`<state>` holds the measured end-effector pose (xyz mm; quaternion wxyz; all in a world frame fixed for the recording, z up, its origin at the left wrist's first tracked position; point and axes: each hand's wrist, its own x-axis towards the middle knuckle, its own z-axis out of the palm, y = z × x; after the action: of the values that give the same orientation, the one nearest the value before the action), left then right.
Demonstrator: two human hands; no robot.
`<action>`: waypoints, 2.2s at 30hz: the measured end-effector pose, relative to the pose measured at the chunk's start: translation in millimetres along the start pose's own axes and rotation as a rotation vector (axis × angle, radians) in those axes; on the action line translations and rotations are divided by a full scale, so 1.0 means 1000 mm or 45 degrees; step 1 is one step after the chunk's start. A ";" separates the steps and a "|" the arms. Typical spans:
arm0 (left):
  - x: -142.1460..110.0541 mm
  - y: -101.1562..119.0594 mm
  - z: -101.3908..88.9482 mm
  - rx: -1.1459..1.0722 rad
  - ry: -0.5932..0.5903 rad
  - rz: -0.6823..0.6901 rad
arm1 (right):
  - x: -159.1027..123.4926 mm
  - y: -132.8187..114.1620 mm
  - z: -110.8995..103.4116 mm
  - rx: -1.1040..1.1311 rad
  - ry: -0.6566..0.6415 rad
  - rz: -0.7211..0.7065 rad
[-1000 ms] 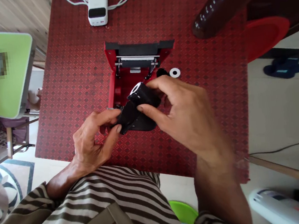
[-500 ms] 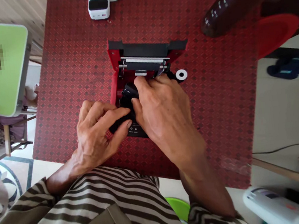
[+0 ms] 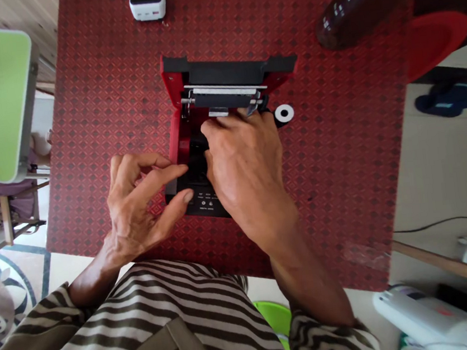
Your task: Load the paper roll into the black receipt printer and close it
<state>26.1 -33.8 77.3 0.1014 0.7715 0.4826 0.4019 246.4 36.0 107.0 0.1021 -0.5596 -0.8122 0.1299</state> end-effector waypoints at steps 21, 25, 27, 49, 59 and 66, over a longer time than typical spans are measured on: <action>-0.001 -0.021 -0.005 -0.002 0.010 0.039 | -0.021 0.014 -0.020 0.229 0.054 -0.252; -0.001 -0.029 0.003 -0.111 -0.066 0.076 | -0.040 0.023 -0.030 0.376 0.020 -0.360; -0.001 -0.030 0.005 -0.145 -0.072 0.081 | -0.044 0.025 -0.029 0.386 -0.018 -0.372; 0.004 -0.001 0.005 0.098 0.002 0.219 | -0.070 0.016 -0.033 0.210 0.121 -0.347; -0.003 0.007 -0.003 0.192 -0.026 0.308 | -0.077 0.027 -0.044 0.149 0.323 -0.437; -0.009 0.006 -0.001 0.255 0.021 0.365 | -0.001 0.034 -0.064 -0.018 0.426 -0.254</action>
<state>27.8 -44.5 76.4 -0.0383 0.8355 0.4060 0.3683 296.5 52.9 156.2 0.2440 -0.4907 -0.8363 0.0187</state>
